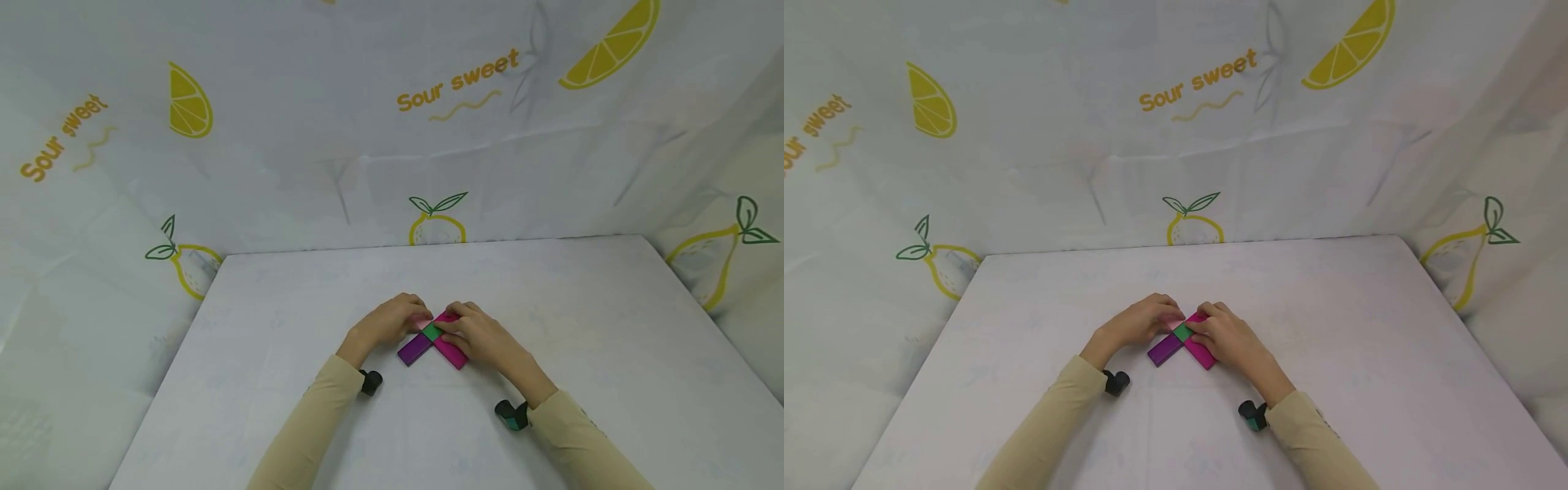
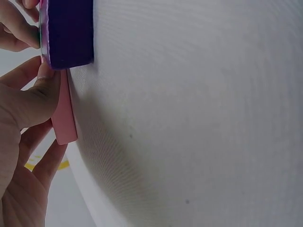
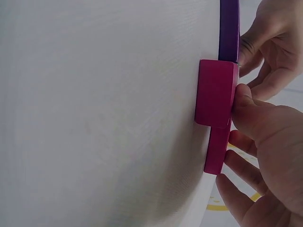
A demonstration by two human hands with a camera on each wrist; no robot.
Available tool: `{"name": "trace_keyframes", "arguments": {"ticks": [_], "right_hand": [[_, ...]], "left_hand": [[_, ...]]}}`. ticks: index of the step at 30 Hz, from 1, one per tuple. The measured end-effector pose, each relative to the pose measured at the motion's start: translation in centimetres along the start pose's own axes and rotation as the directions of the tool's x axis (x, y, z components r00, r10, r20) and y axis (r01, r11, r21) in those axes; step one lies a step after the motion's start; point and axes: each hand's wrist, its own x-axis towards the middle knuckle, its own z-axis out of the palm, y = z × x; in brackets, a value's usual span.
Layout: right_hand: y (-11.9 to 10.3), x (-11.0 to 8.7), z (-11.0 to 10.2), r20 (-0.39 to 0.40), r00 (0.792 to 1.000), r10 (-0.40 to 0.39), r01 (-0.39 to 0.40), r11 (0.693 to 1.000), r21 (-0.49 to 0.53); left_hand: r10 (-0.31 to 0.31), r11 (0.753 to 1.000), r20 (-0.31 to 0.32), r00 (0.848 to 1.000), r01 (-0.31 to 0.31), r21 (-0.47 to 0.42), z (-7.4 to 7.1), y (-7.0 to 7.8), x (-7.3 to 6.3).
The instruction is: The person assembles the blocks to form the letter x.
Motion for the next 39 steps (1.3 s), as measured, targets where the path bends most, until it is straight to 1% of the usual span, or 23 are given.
{"name": "trace_keyframes", "arguments": {"ticks": [8,18,28,32,35,39], "right_hand": [[-0.14,-0.06,-0.16,0.024,0.999,0.032,-0.033,0.999,0.022],[-0.15,0.0,-0.09,0.016,1.0,0.017,-0.017,1.0,0.013],[-0.12,-0.02,-0.1,0.02,1.0,0.019,-0.019,1.0,0.009],[-0.13,-0.03,-0.1,0.022,1.0,0.02,-0.02,1.0,0.007],[-0.13,-0.04,-0.11,0.016,1.0,0.018,-0.018,1.0,0.005],[-0.09,-0.06,-0.12,0.009,1.0,0.011,-0.011,1.0,-0.002]], "left_hand": [[-0.007,1.0,0.007,1.0,0.007,-0.013,0.16,-0.07,-0.11],[-0.014,1.0,0.012,1.0,0.014,-0.011,0.14,0.01,-0.15],[-0.018,1.0,0.019,1.0,0.018,-0.015,0.13,0.0,-0.23],[-0.051,0.999,0.038,0.998,0.052,-0.015,0.06,0.04,-0.36],[-0.066,0.998,0.046,0.997,0.066,0.007,-0.21,0.12,-0.57],[-0.033,0.999,0.025,0.999,0.032,0.027,-0.56,0.07,-0.85]]}}
